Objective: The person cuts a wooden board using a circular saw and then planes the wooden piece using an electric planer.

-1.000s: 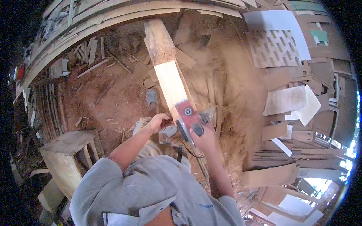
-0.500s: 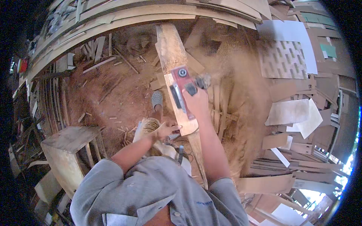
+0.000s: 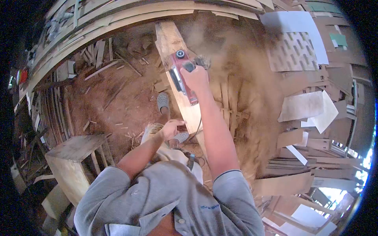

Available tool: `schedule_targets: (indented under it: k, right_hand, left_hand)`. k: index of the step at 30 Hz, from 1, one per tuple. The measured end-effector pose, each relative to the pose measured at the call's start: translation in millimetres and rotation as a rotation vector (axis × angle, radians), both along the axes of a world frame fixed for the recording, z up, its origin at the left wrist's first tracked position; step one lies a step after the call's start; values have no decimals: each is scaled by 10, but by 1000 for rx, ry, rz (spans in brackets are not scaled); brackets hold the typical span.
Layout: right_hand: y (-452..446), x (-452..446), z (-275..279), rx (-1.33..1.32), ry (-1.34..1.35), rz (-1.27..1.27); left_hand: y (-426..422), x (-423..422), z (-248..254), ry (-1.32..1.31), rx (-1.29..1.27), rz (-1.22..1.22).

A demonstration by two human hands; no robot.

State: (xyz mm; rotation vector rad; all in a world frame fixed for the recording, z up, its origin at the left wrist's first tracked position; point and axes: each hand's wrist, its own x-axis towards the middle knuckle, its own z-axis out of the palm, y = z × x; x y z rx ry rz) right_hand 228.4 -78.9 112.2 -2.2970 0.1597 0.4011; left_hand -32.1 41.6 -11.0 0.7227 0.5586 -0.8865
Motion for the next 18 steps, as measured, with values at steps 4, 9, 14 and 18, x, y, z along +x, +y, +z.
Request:
schedule_targets:
  k: [4,9,14,18]
  right_hand:
    - [-497,-891,268,-11,-75,66]
    - [-1280,-2266,556,-11,-66,42]
    - [-2021,-3574,868,-8,74,10]
    - [-2451,-4452,1054,-114,52,-129]
  left_hand:
    - [-27,65,-229,56,-135,248]
    - [-62,455,2,17,383,290]
    - [-289,648,185,-239,680,321]
    - [-198,543,175,-320,547,306]
